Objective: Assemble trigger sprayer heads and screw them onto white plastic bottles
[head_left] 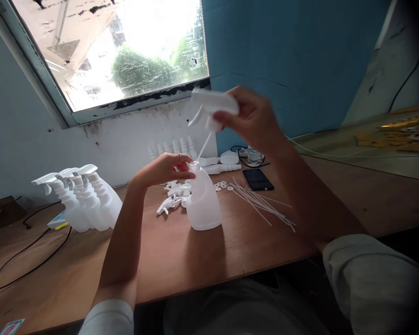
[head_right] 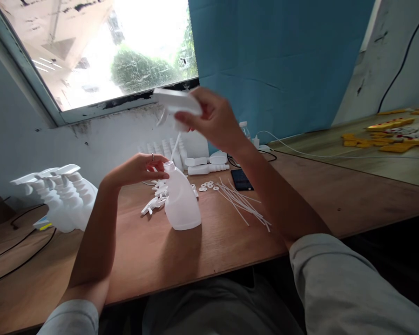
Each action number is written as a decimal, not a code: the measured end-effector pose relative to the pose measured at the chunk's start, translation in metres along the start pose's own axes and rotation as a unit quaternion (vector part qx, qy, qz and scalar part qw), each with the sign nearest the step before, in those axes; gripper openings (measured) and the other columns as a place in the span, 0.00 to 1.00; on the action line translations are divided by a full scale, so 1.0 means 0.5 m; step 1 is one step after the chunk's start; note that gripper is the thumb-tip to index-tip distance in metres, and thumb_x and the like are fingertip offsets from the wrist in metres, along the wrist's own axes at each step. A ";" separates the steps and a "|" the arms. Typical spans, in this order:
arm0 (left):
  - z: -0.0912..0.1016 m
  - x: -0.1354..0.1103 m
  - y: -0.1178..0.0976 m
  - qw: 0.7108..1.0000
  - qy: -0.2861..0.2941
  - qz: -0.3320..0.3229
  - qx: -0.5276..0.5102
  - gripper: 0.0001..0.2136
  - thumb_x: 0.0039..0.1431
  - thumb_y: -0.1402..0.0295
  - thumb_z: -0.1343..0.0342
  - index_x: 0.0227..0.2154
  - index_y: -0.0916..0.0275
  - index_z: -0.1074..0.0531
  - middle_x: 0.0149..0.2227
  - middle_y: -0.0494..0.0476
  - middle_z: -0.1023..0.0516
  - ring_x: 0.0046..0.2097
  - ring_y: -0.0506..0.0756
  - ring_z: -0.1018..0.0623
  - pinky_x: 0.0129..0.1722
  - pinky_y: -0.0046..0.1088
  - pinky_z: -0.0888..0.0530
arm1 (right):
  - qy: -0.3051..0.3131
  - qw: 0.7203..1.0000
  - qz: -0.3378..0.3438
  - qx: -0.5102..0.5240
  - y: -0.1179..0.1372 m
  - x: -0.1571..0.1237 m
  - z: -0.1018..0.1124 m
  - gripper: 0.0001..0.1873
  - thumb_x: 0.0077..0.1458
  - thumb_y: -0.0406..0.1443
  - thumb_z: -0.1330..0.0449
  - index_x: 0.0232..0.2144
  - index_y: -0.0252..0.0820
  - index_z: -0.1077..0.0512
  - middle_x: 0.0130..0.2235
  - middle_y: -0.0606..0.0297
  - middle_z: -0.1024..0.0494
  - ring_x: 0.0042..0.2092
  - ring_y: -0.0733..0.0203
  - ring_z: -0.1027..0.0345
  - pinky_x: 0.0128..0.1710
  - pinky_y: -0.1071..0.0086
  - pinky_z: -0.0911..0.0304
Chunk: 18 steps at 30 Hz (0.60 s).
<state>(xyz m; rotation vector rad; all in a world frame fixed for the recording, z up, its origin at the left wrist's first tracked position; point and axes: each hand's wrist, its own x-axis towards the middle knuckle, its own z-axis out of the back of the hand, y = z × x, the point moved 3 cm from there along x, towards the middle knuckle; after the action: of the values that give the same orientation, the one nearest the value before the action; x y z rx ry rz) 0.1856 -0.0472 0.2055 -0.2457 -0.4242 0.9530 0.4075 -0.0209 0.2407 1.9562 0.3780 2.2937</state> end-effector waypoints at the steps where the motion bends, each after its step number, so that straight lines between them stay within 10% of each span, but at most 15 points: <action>1: 0.000 0.000 0.000 1.000 0.000 -0.001 -0.001 0.27 0.51 0.49 0.38 0.49 0.61 0.26 0.34 0.55 0.21 0.33 0.53 0.23 0.33 0.28 0.27 | 0.056 0.998 -0.034 -0.018 -0.004 -0.006 -0.015 0.15 0.50 0.41 0.31 0.35 0.36 0.27 0.33 0.66 0.26 0.33 0.67 0.30 0.29 0.72 0.31; 6: 0.000 -0.003 0.002 0.999 0.031 -0.009 0.002 0.18 0.54 0.51 0.40 0.37 0.62 0.24 0.31 0.53 0.22 0.32 0.51 0.24 0.32 0.26 0.29 | 0.259 0.950 -0.173 -0.034 -0.034 -0.029 -0.060 0.18 0.48 0.45 0.31 0.35 0.37 0.26 0.29 0.66 0.25 0.30 0.66 0.32 0.27 0.72 0.38; 18: -0.057 0.030 0.047 0.961 0.236 0.033 -0.141 0.16 0.55 0.53 0.40 0.34 0.62 0.23 0.35 0.58 0.19 0.36 0.53 0.21 0.36 0.26 0.26 | 0.285 0.944 -0.165 0.005 -0.056 -0.042 -0.091 0.13 0.51 0.41 0.34 0.35 0.39 0.26 0.31 0.66 0.27 0.30 0.67 0.36 0.26 0.73 0.44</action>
<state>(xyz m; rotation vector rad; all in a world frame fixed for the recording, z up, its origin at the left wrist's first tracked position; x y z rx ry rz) 0.1888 -0.0220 0.1746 -0.7338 -0.1094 0.8633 0.3640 -0.0044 0.2071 1.0788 0.7015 2.5672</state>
